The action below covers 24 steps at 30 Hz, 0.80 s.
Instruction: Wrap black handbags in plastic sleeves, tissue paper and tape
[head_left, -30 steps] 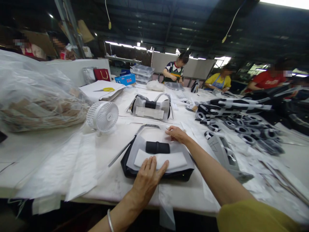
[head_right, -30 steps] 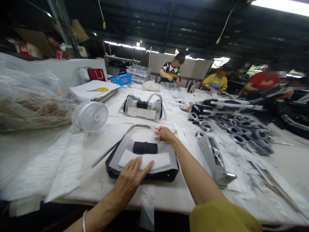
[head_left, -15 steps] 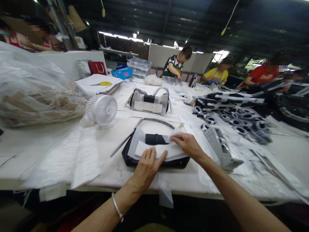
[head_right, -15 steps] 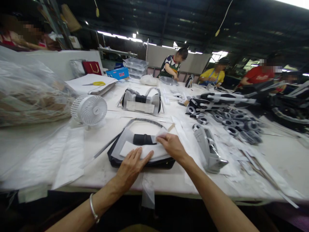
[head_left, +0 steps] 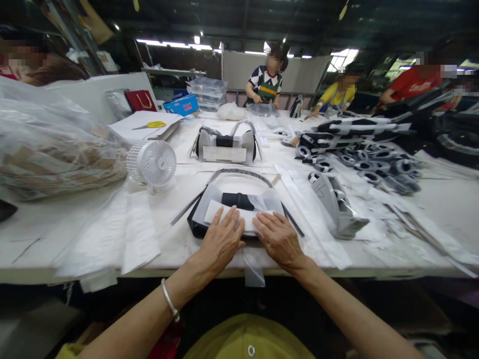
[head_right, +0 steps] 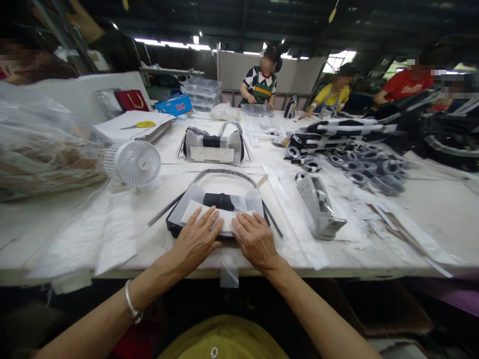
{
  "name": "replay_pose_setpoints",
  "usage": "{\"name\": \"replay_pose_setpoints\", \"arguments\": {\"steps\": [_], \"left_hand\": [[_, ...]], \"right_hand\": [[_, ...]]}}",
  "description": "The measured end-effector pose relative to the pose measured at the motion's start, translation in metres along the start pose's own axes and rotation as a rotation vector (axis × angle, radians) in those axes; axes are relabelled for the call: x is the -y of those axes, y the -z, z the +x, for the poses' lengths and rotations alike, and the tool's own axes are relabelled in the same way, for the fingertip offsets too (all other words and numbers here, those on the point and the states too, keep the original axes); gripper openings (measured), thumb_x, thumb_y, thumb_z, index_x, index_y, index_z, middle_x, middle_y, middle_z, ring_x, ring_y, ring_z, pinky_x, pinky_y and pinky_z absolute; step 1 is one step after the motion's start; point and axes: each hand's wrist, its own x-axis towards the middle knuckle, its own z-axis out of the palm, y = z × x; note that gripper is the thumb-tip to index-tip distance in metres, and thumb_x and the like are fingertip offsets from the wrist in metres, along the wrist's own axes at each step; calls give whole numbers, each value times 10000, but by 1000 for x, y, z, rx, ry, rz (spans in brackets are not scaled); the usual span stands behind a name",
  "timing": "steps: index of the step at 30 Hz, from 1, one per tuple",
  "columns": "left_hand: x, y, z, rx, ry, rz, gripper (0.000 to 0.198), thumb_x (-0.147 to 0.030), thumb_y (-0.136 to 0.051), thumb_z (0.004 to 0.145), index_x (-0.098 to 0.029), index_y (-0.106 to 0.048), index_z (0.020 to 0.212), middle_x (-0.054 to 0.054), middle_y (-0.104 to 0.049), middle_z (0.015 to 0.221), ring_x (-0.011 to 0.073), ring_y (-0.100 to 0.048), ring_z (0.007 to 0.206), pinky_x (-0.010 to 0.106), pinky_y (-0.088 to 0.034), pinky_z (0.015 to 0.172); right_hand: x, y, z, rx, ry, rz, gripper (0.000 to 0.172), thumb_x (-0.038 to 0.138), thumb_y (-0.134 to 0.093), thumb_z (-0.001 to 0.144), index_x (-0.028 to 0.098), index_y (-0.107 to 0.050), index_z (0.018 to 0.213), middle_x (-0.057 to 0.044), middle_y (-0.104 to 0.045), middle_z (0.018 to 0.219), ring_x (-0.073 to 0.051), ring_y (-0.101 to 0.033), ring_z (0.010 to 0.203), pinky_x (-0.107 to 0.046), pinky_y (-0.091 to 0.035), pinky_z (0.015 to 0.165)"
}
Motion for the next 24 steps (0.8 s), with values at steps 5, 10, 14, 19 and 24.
{"name": "replay_pose_setpoints", "arguments": {"steps": [5,10,14,19,24], "left_hand": [[-11,10,38,53,-14,-97,151,-113,-529,885,-102,-660,811,139,-668,887,264,-638,900,372,-530,752],[-5,-12,55,-34,42,-179,164,-107,-466,902,-127,-627,918,130,-641,948,266,-609,918,414,-538,784],[8,-28,49,-204,-64,-585,364,-52,-400,902,-163,-579,1199,114,-615,1274,211,-559,1205,398,-480,1028],[14,-30,44,-74,-118,-849,368,-150,-415,957,-211,-571,1285,41,-688,1230,161,-644,1119,330,-491,1023],[14,-25,43,-33,-122,-858,325,-275,-419,999,-203,-635,1230,50,-671,1282,177,-618,1196,368,-415,1110]], "right_hand": [[-2,-6,-5,-44,17,-25,313,247,-469,1000,193,-655,1246,-112,-645,1320,-260,-583,1238,-471,-366,1103],[-3,-11,-6,-128,49,-40,282,256,-544,971,154,-668,1203,-127,-669,1280,-262,-613,1193,-470,-402,1078],[-2,-13,-4,-113,40,-22,337,226,-548,958,145,-619,1278,-142,-656,1296,-272,-605,1205,-495,-402,1079],[-8,-2,-5,-202,60,166,324,201,-541,939,150,-620,1249,-137,-703,1199,-260,-646,1135,-497,-449,1054],[-6,25,-42,-253,142,358,325,153,-623,897,199,-621,1218,-73,-740,1057,-211,-676,1030,-430,-500,1015]]}}
